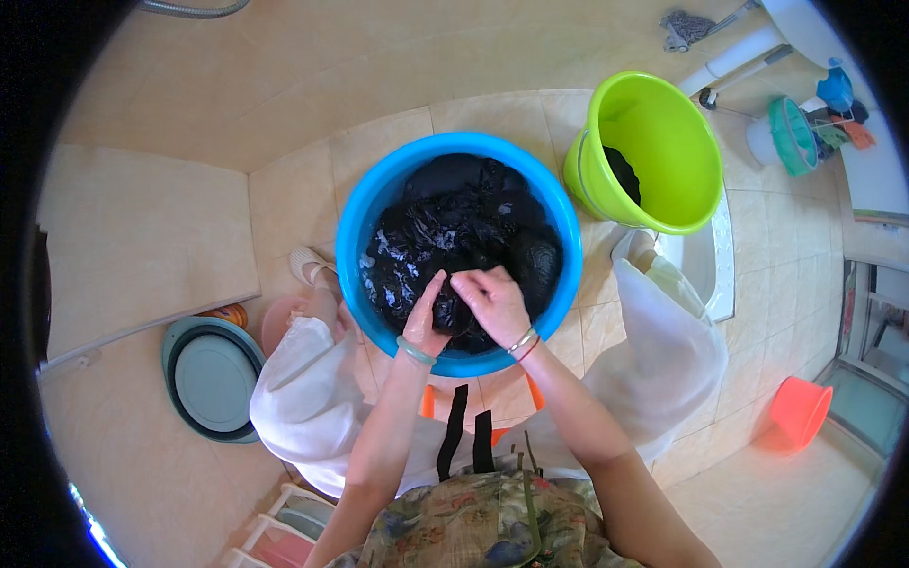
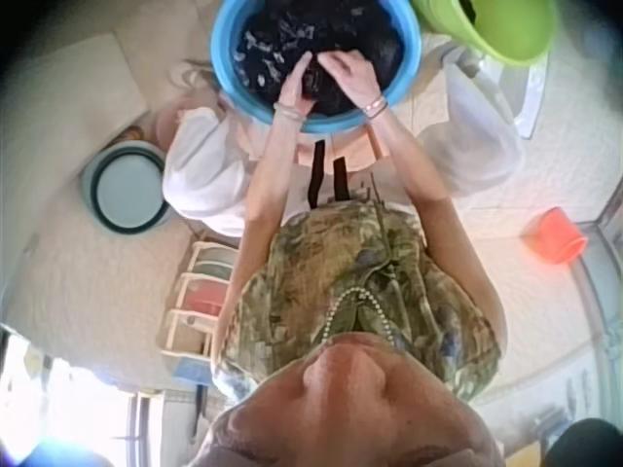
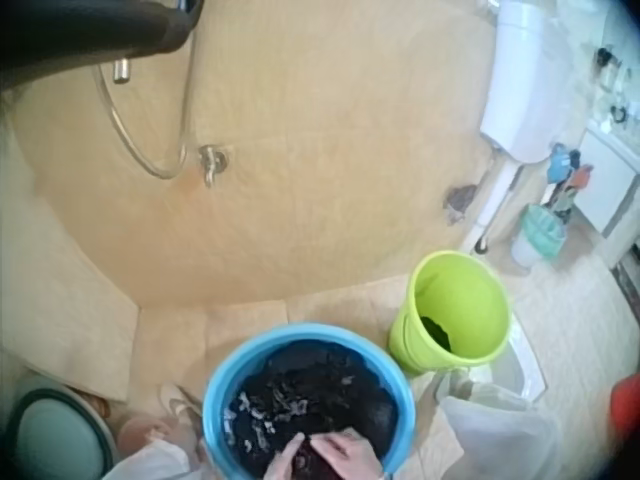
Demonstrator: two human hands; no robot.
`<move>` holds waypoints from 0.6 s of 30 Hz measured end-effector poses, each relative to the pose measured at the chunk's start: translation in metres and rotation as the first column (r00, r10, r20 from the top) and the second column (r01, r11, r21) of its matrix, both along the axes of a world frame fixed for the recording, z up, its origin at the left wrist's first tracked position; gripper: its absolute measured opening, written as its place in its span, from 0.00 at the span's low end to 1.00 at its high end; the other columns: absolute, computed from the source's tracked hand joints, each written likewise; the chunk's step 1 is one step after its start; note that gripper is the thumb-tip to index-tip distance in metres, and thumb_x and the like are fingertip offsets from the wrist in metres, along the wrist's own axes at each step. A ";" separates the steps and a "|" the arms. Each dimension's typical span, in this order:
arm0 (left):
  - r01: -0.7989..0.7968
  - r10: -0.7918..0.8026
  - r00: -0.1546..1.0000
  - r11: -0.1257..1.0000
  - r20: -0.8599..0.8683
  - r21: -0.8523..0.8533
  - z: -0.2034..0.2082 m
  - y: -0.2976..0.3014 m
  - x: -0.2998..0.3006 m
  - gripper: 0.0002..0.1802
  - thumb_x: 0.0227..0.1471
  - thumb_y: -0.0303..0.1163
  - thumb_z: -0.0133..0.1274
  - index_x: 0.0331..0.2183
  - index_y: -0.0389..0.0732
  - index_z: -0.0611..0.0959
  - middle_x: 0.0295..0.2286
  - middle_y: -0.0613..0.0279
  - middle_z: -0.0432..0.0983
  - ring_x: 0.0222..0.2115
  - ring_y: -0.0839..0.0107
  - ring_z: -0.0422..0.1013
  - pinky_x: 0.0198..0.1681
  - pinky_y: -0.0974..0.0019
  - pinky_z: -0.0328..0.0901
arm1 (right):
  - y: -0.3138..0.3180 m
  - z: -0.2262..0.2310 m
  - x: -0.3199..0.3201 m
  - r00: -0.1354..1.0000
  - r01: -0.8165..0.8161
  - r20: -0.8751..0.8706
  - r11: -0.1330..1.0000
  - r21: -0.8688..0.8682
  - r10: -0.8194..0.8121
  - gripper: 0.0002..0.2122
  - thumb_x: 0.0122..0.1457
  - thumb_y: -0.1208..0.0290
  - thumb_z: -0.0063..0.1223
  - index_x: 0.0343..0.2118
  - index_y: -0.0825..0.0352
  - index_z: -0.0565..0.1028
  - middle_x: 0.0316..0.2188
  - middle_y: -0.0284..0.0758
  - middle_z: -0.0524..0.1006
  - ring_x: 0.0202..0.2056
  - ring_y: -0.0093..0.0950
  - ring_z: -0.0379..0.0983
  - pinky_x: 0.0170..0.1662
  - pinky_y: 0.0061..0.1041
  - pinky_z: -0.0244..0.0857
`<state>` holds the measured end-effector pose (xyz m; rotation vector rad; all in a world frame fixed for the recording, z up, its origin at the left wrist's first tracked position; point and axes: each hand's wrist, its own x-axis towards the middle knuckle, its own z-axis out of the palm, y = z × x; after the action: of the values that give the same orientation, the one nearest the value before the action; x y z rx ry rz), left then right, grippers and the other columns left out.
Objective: The person hand washes dark-colored clothes in a blue basin filled with soapy water. They repeatedly submerge, agitate, and wring the garments, then transfer them to a green bucket beside them.
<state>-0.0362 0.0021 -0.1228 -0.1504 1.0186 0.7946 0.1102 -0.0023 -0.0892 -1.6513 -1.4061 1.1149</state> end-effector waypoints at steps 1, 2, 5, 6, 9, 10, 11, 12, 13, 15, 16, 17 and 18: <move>0.025 -0.024 0.999 0.999 -0.036 0.042 0.008 0.001 0.000 0.13 0.53 0.40 0.55 0.40 0.46 0.80 0.36 0.63 0.78 0.37 0.67 0.74 0.44 0.60 0.69 | 0.007 0.002 0.005 0.997 0.032 -0.076 0.996 0.078 -0.026 0.10 0.60 0.64 0.52 0.33 0.65 0.81 0.31 0.37 0.79 0.36 0.29 0.73 0.40 0.27 0.64; 0.050 -0.044 0.996 0.995 -0.073 0.084 0.015 0.001 -0.001 0.13 0.53 0.39 0.56 0.40 0.46 0.81 0.36 0.64 0.78 0.37 0.68 0.74 0.44 0.60 0.69 | 0.015 0.000 0.010 0.995 0.020 -0.097 0.979 0.205 0.000 0.10 0.61 0.66 0.49 0.37 0.63 0.81 0.37 0.36 0.79 0.40 0.30 0.73 0.47 0.27 0.62; 0.119 -0.123 0.991 0.991 0.054 0.065 0.036 0.006 0.002 0.13 0.52 0.38 0.55 0.40 0.45 0.81 0.36 0.64 0.79 0.37 0.70 0.74 0.43 0.61 0.69 | 0.034 -0.032 0.012 0.881 0.106 -0.470 0.992 0.070 -0.061 0.18 0.65 0.58 0.42 0.46 0.66 0.77 0.46 0.34 0.76 0.45 0.27 0.71 0.55 0.24 0.59; 0.137 -0.141 0.986 0.990 0.094 0.045 0.047 0.007 0.002 0.13 0.52 0.38 0.55 0.40 0.45 0.81 0.36 0.64 0.79 0.37 0.70 0.74 0.43 0.62 0.69 | 0.038 -0.042 0.014 0.781 0.050 -0.615 0.991 -0.121 -0.114 0.21 0.65 0.54 0.39 0.49 0.66 0.75 0.47 0.35 0.75 0.46 0.26 0.71 0.54 0.24 0.60; 0.198 -0.203 0.966 0.979 0.161 0.045 0.087 0.012 0.010 0.18 0.52 0.40 0.55 0.44 0.43 0.79 0.38 0.63 0.78 0.38 0.69 0.74 0.45 0.64 0.69 | 0.045 -0.058 0.024 0.481 -0.184 -0.822 0.881 -0.435 -0.306 0.31 0.64 0.42 0.30 0.56 0.66 0.68 0.45 0.36 0.76 0.46 0.24 0.72 0.52 0.26 0.64; 0.202 -0.214 0.966 0.975 0.145 0.091 0.086 0.012 0.012 0.20 0.52 0.42 0.55 0.45 0.43 0.78 0.39 0.62 0.78 0.39 0.70 0.74 0.46 0.65 0.68 | 0.044 -0.058 0.026 0.423 -0.208 -0.843 0.870 -0.447 -0.332 0.31 0.63 0.41 0.31 0.56 0.65 0.68 0.44 0.34 0.76 0.46 0.24 0.71 0.53 0.25 0.63; 0.208 -0.226 0.965 0.968 0.132 0.137 0.084 0.014 0.016 0.22 0.52 0.43 0.56 0.47 0.43 0.77 0.40 0.62 0.78 0.40 0.70 0.74 0.46 0.65 0.68 | 0.042 -0.058 0.031 0.364 -0.230 -0.859 0.860 -0.456 -0.359 0.32 0.63 0.40 0.32 0.55 0.64 0.69 0.44 0.33 0.76 0.46 0.23 0.71 0.53 0.24 0.63; 0.210 -0.233 0.965 0.961 0.116 0.181 0.080 0.015 0.017 0.24 0.52 0.45 0.56 0.48 0.42 0.77 0.41 0.62 0.77 0.41 0.70 0.74 0.47 0.65 0.68 | 0.040 -0.054 0.033 0.305 -0.257 -0.871 0.847 -0.465 -0.386 0.32 0.62 0.39 0.34 0.55 0.64 0.70 0.44 0.31 0.76 0.46 0.23 0.71 0.53 0.23 0.62; 0.220 -0.237 0.968 0.959 0.079 0.178 0.074 0.017 0.014 0.27 0.52 0.46 0.57 0.48 0.40 0.75 0.42 0.61 0.76 0.42 0.70 0.73 0.48 0.65 0.67 | 0.038 -0.045 0.032 0.254 -0.282 -0.893 0.854 -0.437 -0.373 0.31 0.62 0.40 0.35 0.55 0.63 0.70 0.46 0.31 0.75 0.47 0.23 0.69 0.53 0.24 0.63; 0.246 -0.252 0.968 0.953 0.013 0.177 0.054 0.022 0.011 0.32 0.50 0.48 0.59 0.49 0.36 0.73 0.45 0.60 0.74 0.44 0.70 0.71 0.48 0.65 0.67 | 0.033 -0.029 0.027 0.263 -0.243 -0.892 0.870 -0.429 -0.367 0.30 0.62 0.41 0.35 0.55 0.61 0.70 0.47 0.31 0.74 0.49 0.23 0.68 0.54 0.25 0.62; 0.234 -0.228 0.972 0.961 -0.056 0.146 0.042 0.021 0.009 0.35 0.49 0.50 0.60 0.50 0.35 0.70 0.45 0.59 0.73 0.45 0.68 0.71 0.49 0.65 0.66 | 0.032 -0.022 0.024 0.269 -0.224 -0.893 0.879 -0.422 -0.360 0.29 0.62 0.41 0.35 0.55 0.61 0.70 0.48 0.30 0.73 0.50 0.24 0.68 0.54 0.25 0.62; 0.218 -0.203 0.971 0.969 -0.126 0.116 0.030 0.020 0.005 0.39 0.48 0.51 0.61 0.51 0.35 0.68 0.46 0.58 0.71 0.46 0.67 0.70 0.49 0.64 0.66 | 0.030 -0.016 0.020 0.363 -0.175 -0.880 0.905 -0.387 -0.306 0.25 0.63 0.46 0.40 0.54 0.60 0.71 0.50 0.30 0.71 0.51 0.24 0.66 0.55 0.25 0.61; 0.209 -0.191 0.964 0.974 -0.185 0.085 0.022 0.020 0.008 0.42 0.46 0.53 0.62 0.52 0.34 0.66 0.47 0.56 0.70 0.46 0.66 0.70 0.50 0.64 0.66 | 0.029 -0.015 0.021 0.487 -0.117 -0.844 0.941 -0.318 -0.225 0.18 0.61 0.56 0.51 0.49 0.61 0.74 0.46 0.30 0.72 0.49 0.21 0.67 0.53 0.23 0.61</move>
<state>-0.0284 0.0219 -0.1007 0.1139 1.1365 0.6820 0.1312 0.0266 -0.1039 -0.9701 -0.4677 1.8737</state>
